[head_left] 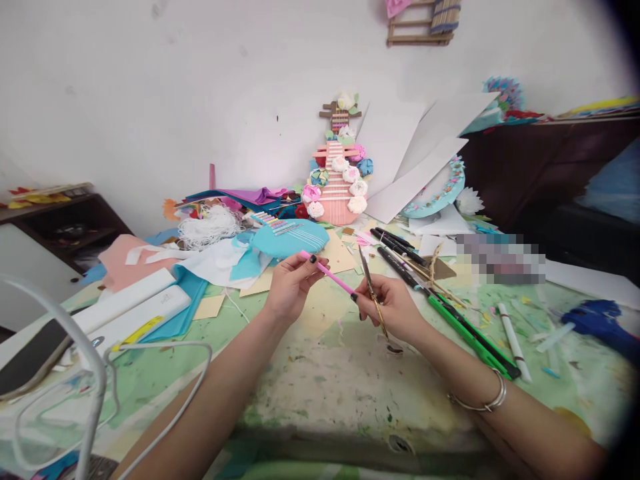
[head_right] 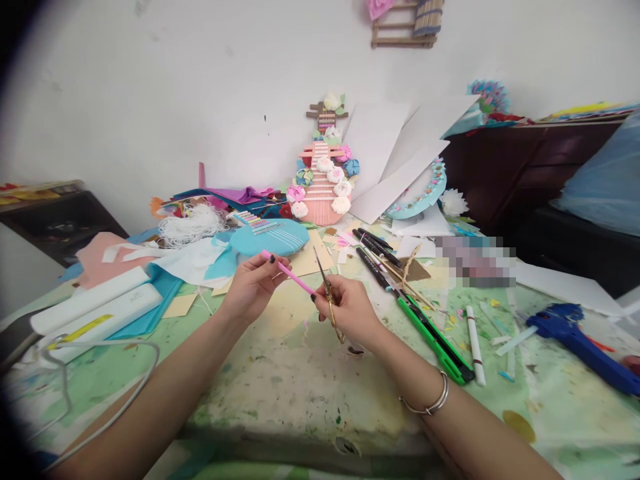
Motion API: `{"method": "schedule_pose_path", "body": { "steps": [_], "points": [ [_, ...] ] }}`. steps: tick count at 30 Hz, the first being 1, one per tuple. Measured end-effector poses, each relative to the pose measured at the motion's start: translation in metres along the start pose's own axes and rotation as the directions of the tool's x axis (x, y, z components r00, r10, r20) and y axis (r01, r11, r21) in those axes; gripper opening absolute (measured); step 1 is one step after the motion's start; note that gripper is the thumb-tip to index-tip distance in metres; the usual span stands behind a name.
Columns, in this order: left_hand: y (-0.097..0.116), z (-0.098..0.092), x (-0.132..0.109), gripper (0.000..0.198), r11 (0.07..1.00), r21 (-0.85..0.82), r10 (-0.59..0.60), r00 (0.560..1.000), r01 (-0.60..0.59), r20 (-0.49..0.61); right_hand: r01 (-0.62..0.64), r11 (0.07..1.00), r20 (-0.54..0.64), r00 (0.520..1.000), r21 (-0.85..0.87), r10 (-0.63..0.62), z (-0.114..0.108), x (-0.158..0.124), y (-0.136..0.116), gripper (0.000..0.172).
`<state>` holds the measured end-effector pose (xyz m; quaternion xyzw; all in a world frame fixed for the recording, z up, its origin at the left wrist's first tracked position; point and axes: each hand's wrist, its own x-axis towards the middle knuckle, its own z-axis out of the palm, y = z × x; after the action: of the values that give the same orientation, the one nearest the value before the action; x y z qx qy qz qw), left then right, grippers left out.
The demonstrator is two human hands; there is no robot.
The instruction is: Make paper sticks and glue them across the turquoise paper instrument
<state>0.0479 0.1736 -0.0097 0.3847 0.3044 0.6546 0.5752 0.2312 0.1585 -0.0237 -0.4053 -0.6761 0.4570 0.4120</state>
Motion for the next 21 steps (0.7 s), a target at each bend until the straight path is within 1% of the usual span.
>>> {"method": "schedule_pose_path", "body": {
  "steps": [3,5,7,9,12,14,16,18,21],
  "points": [
    [-0.001,-0.001,0.0,0.016,0.999,-0.018,-0.03,1.0,0.03,-0.005,0.004,1.0,-0.007,1.0,-0.014,-0.004,0.0,-0.001,0.0,0.003],
    [-0.003,0.0,-0.002,0.018,0.998,0.0,-0.058,0.998,0.058,0.013,0.028,0.998,-0.031,0.999,-0.059,-0.03,0.0,-0.001,0.001,0.003],
    [-0.008,0.002,-0.005,0.023,0.993,0.056,-0.105,0.993,0.103,0.044,0.077,0.984,-0.071,0.993,-0.16,-0.09,0.0,-0.001,0.002,0.005],
    [-0.013,0.004,-0.008,0.025,0.982,0.12,-0.158,0.984,0.147,0.084,0.135,0.947,-0.094,0.981,-0.292,-0.169,0.0,-0.001,0.004,0.008],
    [-0.019,0.006,-0.01,0.023,0.974,0.15,-0.188,0.973,0.168,0.132,0.201,0.891,-0.07,0.966,-0.407,-0.25,0.0,-0.002,0.006,0.01],
    [-0.019,0.006,-0.01,0.023,0.978,0.141,-0.169,0.978,0.151,0.123,0.204,0.883,-0.062,0.966,-0.422,-0.253,0.0,-0.002,0.006,0.012],
    [-0.015,0.005,-0.007,0.023,0.984,0.13,-0.131,0.987,0.118,0.093,0.172,0.883,-0.07,0.972,-0.437,-0.224,-0.001,-0.001,0.005,0.016],
    [-0.009,0.003,-0.005,0.026,0.989,0.124,-0.089,0.993,0.08,0.072,0.146,0.868,-0.049,0.98,-0.475,-0.192,-0.003,-0.001,0.003,0.022],
    [-0.001,-0.001,-0.002,0.031,0.988,0.149,-0.037,0.998,0.029,0.05,0.144,0.798,0.005,0.985,-0.585,-0.174,-0.005,-0.001,0.0,0.03]
  ]
}}
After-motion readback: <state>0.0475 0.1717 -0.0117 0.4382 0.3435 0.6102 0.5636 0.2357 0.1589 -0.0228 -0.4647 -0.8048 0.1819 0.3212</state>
